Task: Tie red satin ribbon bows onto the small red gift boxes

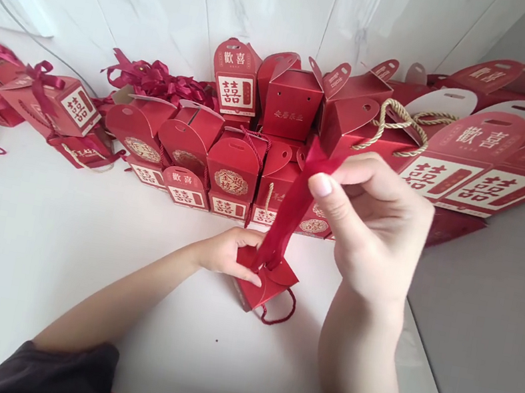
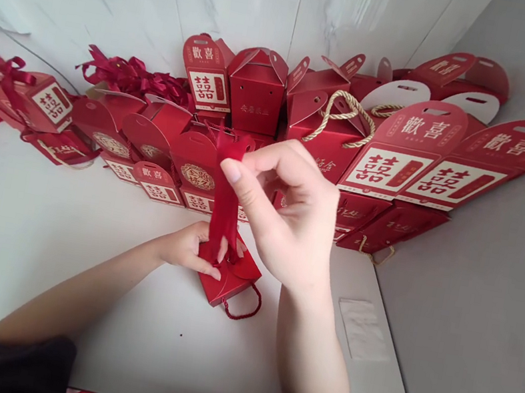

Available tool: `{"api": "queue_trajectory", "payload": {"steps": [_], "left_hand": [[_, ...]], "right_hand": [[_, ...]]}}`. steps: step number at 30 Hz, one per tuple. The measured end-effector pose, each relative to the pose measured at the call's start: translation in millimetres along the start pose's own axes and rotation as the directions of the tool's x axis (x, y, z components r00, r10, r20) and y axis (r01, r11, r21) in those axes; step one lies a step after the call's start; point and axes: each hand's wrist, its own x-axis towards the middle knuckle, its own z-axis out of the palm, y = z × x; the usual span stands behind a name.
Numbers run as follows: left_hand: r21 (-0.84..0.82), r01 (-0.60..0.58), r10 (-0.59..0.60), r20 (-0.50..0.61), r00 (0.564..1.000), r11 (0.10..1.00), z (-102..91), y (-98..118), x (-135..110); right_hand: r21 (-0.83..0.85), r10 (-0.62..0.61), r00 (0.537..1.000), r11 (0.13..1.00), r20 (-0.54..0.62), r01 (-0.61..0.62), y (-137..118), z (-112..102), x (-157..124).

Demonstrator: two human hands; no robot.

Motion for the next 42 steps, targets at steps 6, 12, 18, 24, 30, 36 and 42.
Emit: {"api": "queue_trajectory", "payload": {"steps": [6, 12, 18, 24, 30, 36, 42], "left_hand": [[0.040, -0.057, 0.058, -0.012, 0.998, 0.998, 0.7, -5, 0], [0.000, -0.053, 0.053, -0.028, 0.998, 0.999, 2.1, -7, 0], [0.001, -0.133, 0.133, -0.006, 0.991, 0.991, 0.1, -10, 2], [0.007, -0.084, 0.084, 0.033, 0.996, 0.996, -2.2, -4, 2], [0.007, -0.037, 0.037, -0.030, 0.999, 0.999, 0.3, 0, 1], [0.035, -0.119, 0.120, -0.021, 0.993, 0.992, 1.6, -9, 1], [-0.017, -0.115, 0.115, -0.025, 0.993, 0.993, -5.4, -15, 2]], "right_hand": [[0.003, 0.038, 0.998, 0.999, 0.043, -0.038, 1, 4, -2], [0.017, 0.026, 1.000, 1.000, -0.015, -0.026, -3, 0, -2], [0.039, 0.078, 0.995, 0.996, 0.058, -0.081, -3, 0, -3], [0.070, 0.035, 0.999, 0.997, 0.022, -0.037, -6, 2, -2], [0.041, -0.073, 0.991, 0.996, -0.114, 0.079, -15, 1, -4], [0.128, -0.180, 0.980, 0.973, -0.087, 0.190, -9, 11, -4], [0.002, -0.134, 0.974, 0.991, -0.181, 0.137, -17, 9, -9]]}}
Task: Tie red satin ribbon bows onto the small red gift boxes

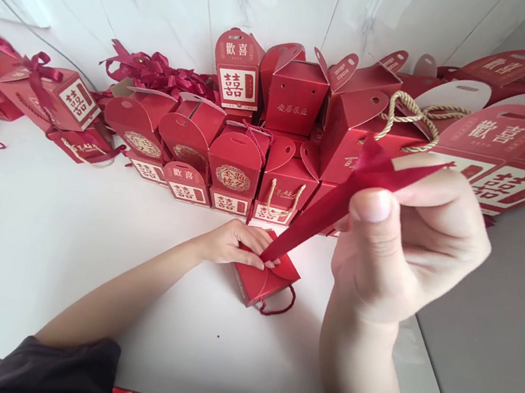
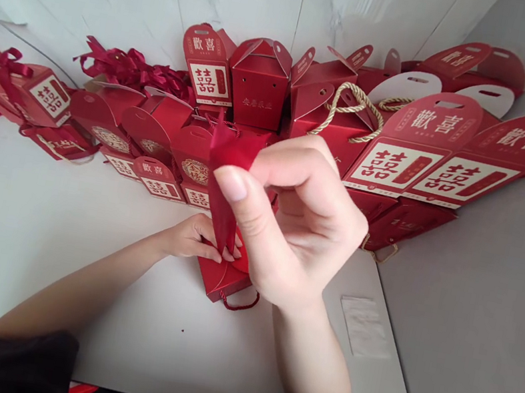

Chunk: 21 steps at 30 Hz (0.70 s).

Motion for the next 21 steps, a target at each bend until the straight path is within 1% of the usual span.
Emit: {"api": "queue_trajectory", "payload": {"steps": [2, 7, 13, 18, 21], "left_hand": [[-0.006, 0.007, -0.007, -0.020, 1.000, 1.000, -0.5, 0, 0], [-0.013, 0.055, -0.055, 0.001, 0.999, 0.998, 5.8, 0, -2], [-0.005, 0.011, -0.011, 0.021, 1.000, 1.000, 8.9, -2, -1], [-0.020, 0.076, -0.076, 0.027, 0.997, 0.997, 7.9, 1, -1], [-0.006, 0.093, -0.092, 0.058, 0.994, 0.996, 6.2, 2, 0]], "right_hand": [[-0.041, 0.038, 0.999, 0.998, -0.007, -0.039, -4, -2, -1], [0.007, 0.053, 0.998, 0.999, 0.031, -0.053, -4, 1, -1], [0.059, 0.125, 0.987, 0.990, 0.099, -0.131, 4, 2, 2], [0.047, 0.167, 0.977, 0.984, 0.132, -0.174, 9, 2, 2], [0.042, 0.192, 0.967, 0.979, 0.170, -0.202, 11, 3, 1]]}}
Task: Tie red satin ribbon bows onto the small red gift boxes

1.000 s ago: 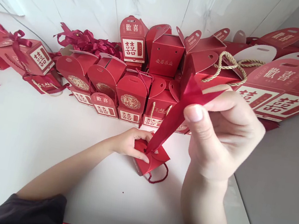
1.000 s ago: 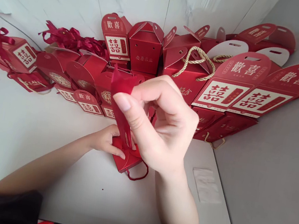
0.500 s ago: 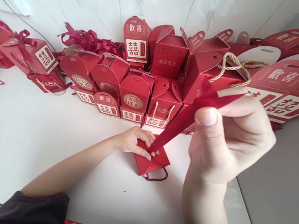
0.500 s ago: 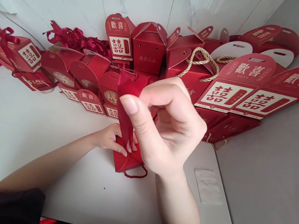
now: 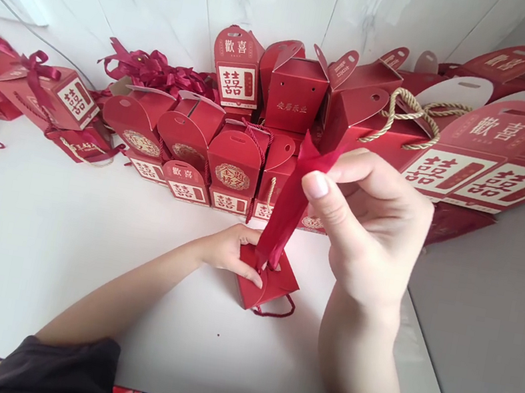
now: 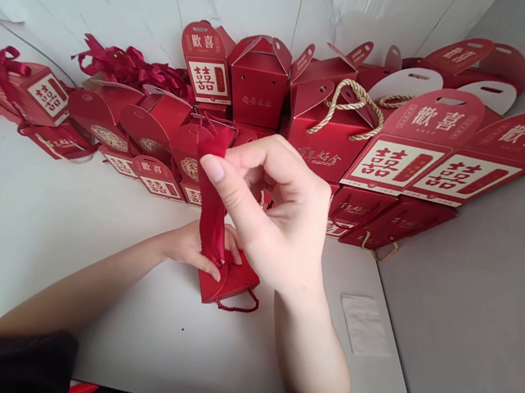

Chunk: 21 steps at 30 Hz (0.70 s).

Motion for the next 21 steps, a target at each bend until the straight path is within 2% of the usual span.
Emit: {"api": "queue_trajectory", "payload": {"steps": [3, 12, 18, 21], "left_hand": [[0.012, 0.011, -0.012, 0.043, 0.999, 1.000, -1.9, 0.6, -0.1], [-0.046, -0.030, 0.032, 0.027, 0.999, 0.998, -0.6, -3.7, -0.1], [-0.027, -0.053, 0.054, 0.018, 0.998, 0.998, -1.0, -1.7, -0.3], [-0.006, -0.044, 0.044, 0.020, 0.999, 0.999, -1.4, 1.3, 0.5]], "right_hand": [[0.017, 0.004, 1.000, 1.000, 0.019, -0.005, 1.7, 0.5, -0.6], [-0.020, 0.011, 1.000, 1.000, 0.012, -0.011, 2.3, -0.1, -0.7], [0.009, -0.008, 1.000, 1.000, -0.022, 0.008, 0.9, 0.4, 0.6], [0.002, -0.050, 0.996, 0.999, -0.079, 0.050, -0.8, -0.9, 1.4]]}}
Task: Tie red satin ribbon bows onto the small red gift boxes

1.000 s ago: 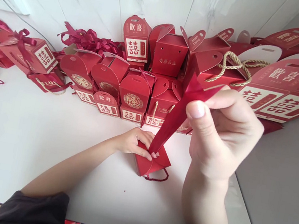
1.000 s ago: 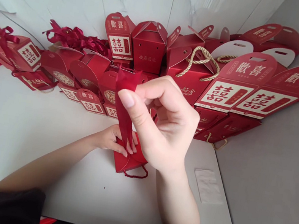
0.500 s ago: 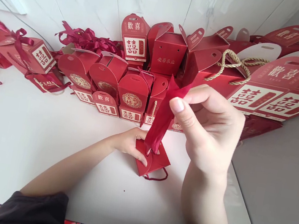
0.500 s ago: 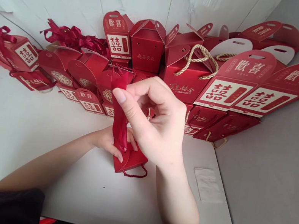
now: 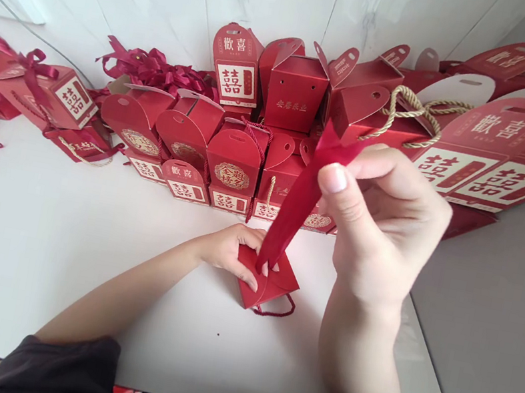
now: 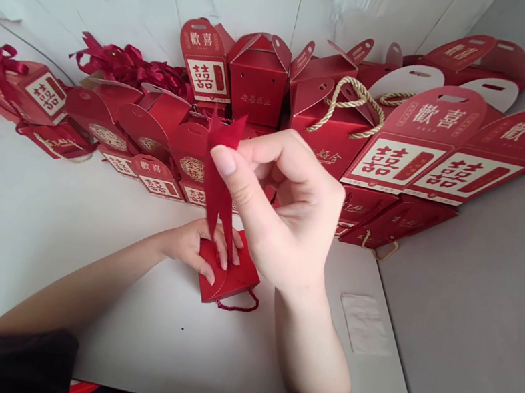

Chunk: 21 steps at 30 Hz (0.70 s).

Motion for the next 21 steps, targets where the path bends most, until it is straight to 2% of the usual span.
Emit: {"api": "queue_trajectory", "payload": {"steps": [3, 5, 10, 16, 21], "left_hand": [[-0.003, 0.017, -0.017, -0.002, 1.000, 1.000, -0.1, 2, 1], [-0.005, 0.027, -0.027, 0.001, 1.000, 1.000, -0.2, 1, 1], [0.011, 0.019, -0.019, 0.006, 1.000, 1.000, -0.1, -2, 0], [0.035, 0.004, -0.003, -0.026, 1.000, 0.999, 3.1, 0, 0], [0.056, -0.007, 0.008, -0.019, 1.000, 0.998, 3.9, 1, 1]], "right_hand": [[-0.017, -0.046, 0.998, 0.999, -0.052, 0.045, -5, -3, 0], [-0.035, -0.054, 0.998, 0.998, -0.040, 0.052, -9, -4, -1], [-0.069, -0.008, 1.000, 0.998, 0.007, 0.009, -17, -4, -3], [-0.073, -0.014, 0.999, 0.997, -0.050, 0.010, -20, -3, -7], [-0.046, -0.046, 0.997, 0.998, -0.064, 0.043, -5, 1, -6]]}}
